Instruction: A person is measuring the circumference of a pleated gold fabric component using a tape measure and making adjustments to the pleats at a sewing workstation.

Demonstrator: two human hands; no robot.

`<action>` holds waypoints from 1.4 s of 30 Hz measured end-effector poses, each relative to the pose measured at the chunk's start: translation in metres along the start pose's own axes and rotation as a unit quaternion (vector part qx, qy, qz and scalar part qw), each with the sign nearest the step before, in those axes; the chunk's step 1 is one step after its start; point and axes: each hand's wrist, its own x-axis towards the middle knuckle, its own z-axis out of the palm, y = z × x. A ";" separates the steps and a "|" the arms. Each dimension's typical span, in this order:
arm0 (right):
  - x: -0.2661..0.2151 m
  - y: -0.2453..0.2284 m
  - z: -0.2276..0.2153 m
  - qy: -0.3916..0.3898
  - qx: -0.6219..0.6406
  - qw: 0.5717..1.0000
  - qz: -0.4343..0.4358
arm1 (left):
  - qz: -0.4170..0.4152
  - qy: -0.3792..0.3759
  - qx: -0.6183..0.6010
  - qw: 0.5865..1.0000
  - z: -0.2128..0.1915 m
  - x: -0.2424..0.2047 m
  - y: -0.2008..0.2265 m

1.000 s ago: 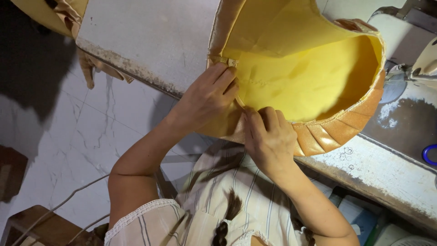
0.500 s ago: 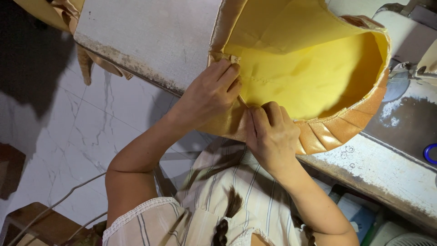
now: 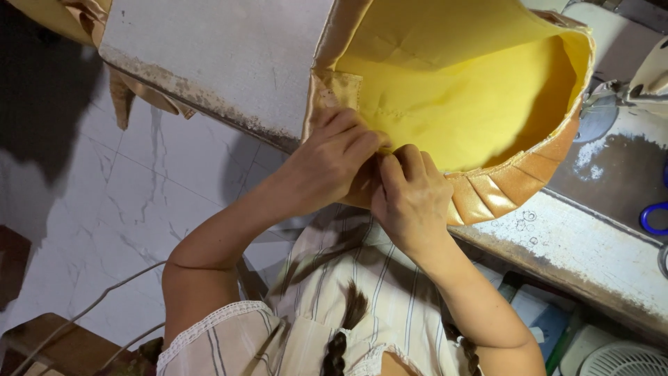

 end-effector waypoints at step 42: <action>-0.003 0.023 -0.047 -0.093 -0.010 0.995 -0.041 | 0.058 0.000 0.134 0.989 0.031 -0.022 -0.011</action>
